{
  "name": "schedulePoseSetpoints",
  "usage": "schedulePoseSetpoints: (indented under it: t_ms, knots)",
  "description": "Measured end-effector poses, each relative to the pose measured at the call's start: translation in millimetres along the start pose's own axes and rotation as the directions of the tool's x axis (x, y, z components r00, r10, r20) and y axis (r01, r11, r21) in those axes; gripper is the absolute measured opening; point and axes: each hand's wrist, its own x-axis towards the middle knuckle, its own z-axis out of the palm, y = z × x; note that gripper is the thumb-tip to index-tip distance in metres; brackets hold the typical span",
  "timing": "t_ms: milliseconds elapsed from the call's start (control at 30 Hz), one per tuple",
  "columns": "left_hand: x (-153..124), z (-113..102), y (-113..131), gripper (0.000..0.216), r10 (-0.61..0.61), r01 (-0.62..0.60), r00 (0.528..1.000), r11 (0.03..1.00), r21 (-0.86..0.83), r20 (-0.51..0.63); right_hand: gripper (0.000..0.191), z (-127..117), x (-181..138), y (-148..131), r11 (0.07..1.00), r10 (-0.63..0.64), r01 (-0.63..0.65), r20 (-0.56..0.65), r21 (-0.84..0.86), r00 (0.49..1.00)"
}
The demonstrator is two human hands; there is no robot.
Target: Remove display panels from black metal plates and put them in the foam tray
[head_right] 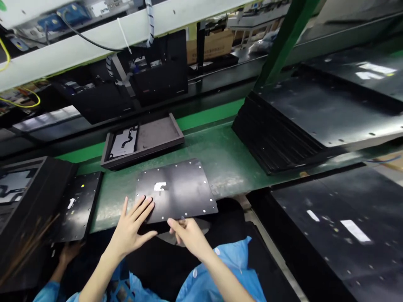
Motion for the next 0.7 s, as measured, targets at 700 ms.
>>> schedulePoseSetpoints:
  t_ms: [700]
  knots:
    - [222,27,13,0.061,-0.153,0.152,0.988,0.979,-0.136,0.007,0.050,-60,-49,25,0.990,-0.084,0.115,-0.320,0.078,0.944]
